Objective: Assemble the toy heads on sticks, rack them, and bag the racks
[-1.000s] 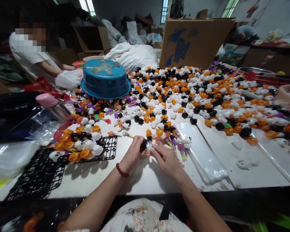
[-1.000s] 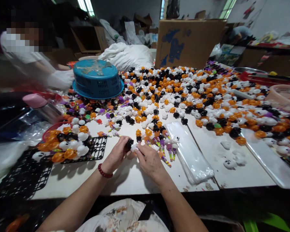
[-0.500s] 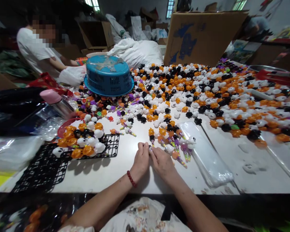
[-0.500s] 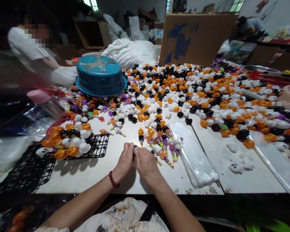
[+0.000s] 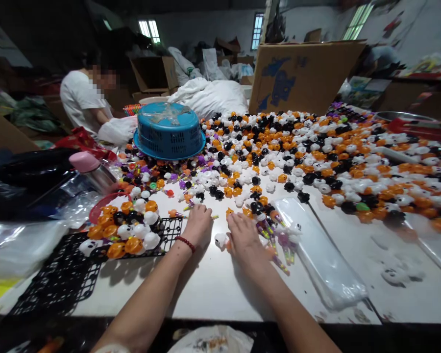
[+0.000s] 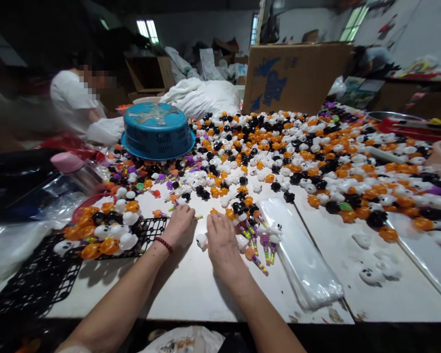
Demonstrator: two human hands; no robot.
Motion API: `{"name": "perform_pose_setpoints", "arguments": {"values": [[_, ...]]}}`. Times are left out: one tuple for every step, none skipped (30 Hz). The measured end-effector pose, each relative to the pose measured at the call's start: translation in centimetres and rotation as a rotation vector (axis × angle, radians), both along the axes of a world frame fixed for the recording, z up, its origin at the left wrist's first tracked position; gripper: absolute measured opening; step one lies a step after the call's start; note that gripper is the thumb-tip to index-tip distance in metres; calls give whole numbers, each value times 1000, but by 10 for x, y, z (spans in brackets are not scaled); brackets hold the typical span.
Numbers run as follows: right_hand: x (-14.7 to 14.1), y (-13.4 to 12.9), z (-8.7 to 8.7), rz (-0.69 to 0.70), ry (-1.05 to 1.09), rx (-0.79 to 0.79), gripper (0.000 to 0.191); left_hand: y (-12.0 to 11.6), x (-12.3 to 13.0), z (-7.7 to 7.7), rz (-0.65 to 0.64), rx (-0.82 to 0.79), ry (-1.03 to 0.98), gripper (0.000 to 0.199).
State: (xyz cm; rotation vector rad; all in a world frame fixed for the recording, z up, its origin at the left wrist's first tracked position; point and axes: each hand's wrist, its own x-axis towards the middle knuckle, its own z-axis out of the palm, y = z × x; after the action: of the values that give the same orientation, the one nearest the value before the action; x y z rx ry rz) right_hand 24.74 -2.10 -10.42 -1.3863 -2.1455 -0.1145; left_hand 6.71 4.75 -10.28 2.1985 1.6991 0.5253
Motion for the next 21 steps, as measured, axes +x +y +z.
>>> {"name": "perform_pose_setpoints", "arguments": {"values": [[-8, 3, -5, 19, -21, -22, 48, -2, 3, -3, -54, -20, -19, 12], [-15, 6, -8, 29, -39, -53, 49, -5, 7, -6, -105, -41, -42, 12], [-19, 10, -11, 31, -52, -89, 50, -8, 9, -8, -150, -61, -68, 14], [-22, 15, -12, 31, -61, -130, 52, -9, 11, -11, -183, -80, -93, 16], [-23, 21, -12, 39, -67, -174, 55, -10, 12, -12, -199, -94, -116, 20], [-22, 27, -12, 57, -71, -219, 60, -9, 13, -13, -198, -101, -133, 24], [-21, 32, -12, 80, -79, -263, 65, -5, 12, -14, -178, -99, -145, 28], [-19, 38, -12, 104, -92, -304, 66, 0, 12, -13, -146, -87, -151, 31], [-17, 43, -12, 126, -112, -336, 61, 7, 12, -11, -109, -66, -154, 31], [-16, 47, -12, 140, -135, -358, 52, 16, 13, -9, -77, -37, -155, 33], [-15, 50, -12, 143, -156, -373, 42, 26, 14, -5, -56, -7, -155, 37], [-14, 51, -12, 137, -169, -383, 35, 37, 16, -2, -51, 21, -156, 44], [-14, 51, -11, 127, -173, -388, 33, 48, 18, 2, -59, 40, -156, 51], [-14, 50, -10, 118, -165, -387, 34, 58, 21, 5, -78, 50, -158, 56], [-14, 48, -8, 104, -145, -379, 37, 66, 24, 7, -99, 49, -161, 58], [-13, 44, -6, 86, -115, -364, 37, 74, 26, 9, -116, 40, -167, 56], [-13, 41, -3, 60, -73, -343, 34, 79, 28, 9, -128, 28, -177, 53], [-11, 37, 0, 31, -21, -320, 28, 83, 29, 9, -132, 16, -193, 48], [-10, 33, 3, 4, 39, -299, 23, 85, 30, 8, -127, 6, -213, 44], [-8, 29, 5, -13, 105, -281, 20, 86, 31, 6, -113, 1, -240, 40], [-5, 26, 7, -17, 175, -262, 21, 85, 30, 5, -91, 0, -273, 38]]}}
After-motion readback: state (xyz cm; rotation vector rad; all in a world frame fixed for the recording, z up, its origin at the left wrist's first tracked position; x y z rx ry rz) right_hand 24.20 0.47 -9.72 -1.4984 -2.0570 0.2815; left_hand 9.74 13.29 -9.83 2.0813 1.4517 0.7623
